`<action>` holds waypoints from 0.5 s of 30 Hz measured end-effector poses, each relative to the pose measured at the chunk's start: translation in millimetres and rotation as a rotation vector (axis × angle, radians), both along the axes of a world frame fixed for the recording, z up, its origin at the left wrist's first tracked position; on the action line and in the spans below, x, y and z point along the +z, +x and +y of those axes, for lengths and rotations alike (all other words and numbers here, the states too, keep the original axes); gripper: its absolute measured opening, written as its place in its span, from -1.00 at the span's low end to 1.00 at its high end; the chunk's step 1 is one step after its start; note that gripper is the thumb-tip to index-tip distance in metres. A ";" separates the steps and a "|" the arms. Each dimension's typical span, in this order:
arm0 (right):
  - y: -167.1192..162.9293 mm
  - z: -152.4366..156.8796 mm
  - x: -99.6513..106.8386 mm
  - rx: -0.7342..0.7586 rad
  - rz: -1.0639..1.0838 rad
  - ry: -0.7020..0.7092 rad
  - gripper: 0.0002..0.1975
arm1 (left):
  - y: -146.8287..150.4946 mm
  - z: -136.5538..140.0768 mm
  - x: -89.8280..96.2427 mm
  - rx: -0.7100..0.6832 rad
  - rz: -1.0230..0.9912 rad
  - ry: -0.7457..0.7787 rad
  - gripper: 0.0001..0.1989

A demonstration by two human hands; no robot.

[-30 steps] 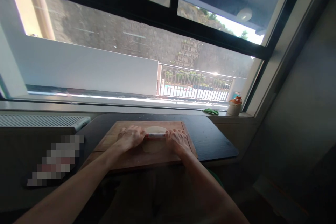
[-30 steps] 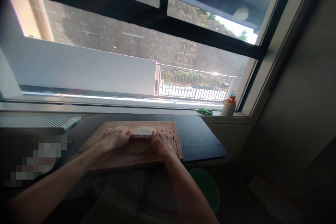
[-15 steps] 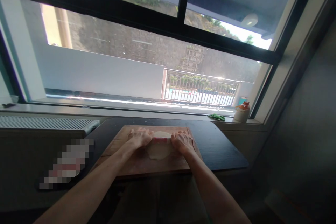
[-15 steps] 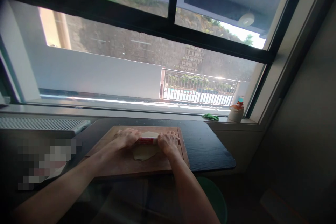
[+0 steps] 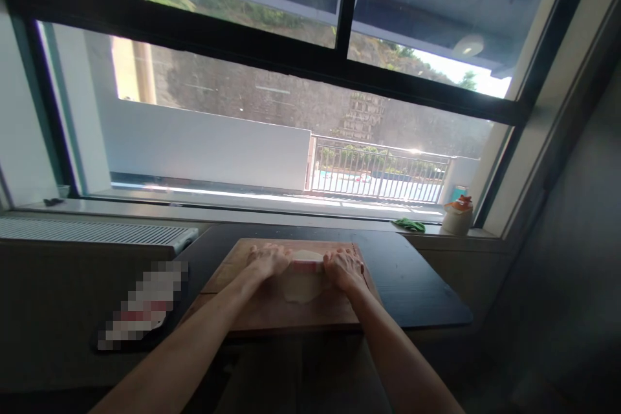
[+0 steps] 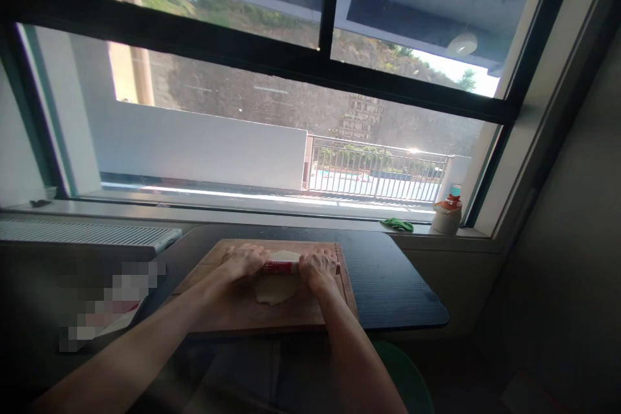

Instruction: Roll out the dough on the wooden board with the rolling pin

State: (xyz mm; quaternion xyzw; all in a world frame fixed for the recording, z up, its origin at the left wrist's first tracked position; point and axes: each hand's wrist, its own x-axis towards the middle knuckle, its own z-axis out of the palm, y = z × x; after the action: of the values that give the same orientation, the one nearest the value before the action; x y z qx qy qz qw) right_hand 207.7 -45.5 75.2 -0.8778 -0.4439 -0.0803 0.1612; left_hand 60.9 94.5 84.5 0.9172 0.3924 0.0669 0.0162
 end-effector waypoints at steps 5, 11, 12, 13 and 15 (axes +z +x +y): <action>1.3 2.9 2.7 -0.020 0.002 0.007 -0.55 | 3.9 6.3 -2.8 0.017 -0.016 0.000 -0.60; -15.6 -25.5 -5.7 0.047 -0.086 0.053 -0.54 | -13.4 -11.7 -13.1 0.001 -0.093 0.059 -0.56; -18.4 -31.1 -8.0 0.067 -0.100 0.064 -0.55 | -17.3 -16.2 -13.6 -0.005 -0.104 0.063 -0.54; -20.6 -36.2 -10.4 0.085 -0.112 0.076 -0.56 | -21.0 -20.3 -13.7 -0.010 -0.113 0.064 -0.52; -23.5 -43.9 -14.8 0.106 -0.130 0.098 -0.57 | -26.4 -26.8 -13.0 -0.011 -0.121 0.054 -0.52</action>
State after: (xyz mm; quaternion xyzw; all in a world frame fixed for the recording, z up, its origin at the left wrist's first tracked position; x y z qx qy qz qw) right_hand 184.2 -89.4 60.4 -0.8372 -0.4946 -0.1500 0.1790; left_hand 34.5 67.7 71.5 0.9138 0.3835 0.1329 0.0156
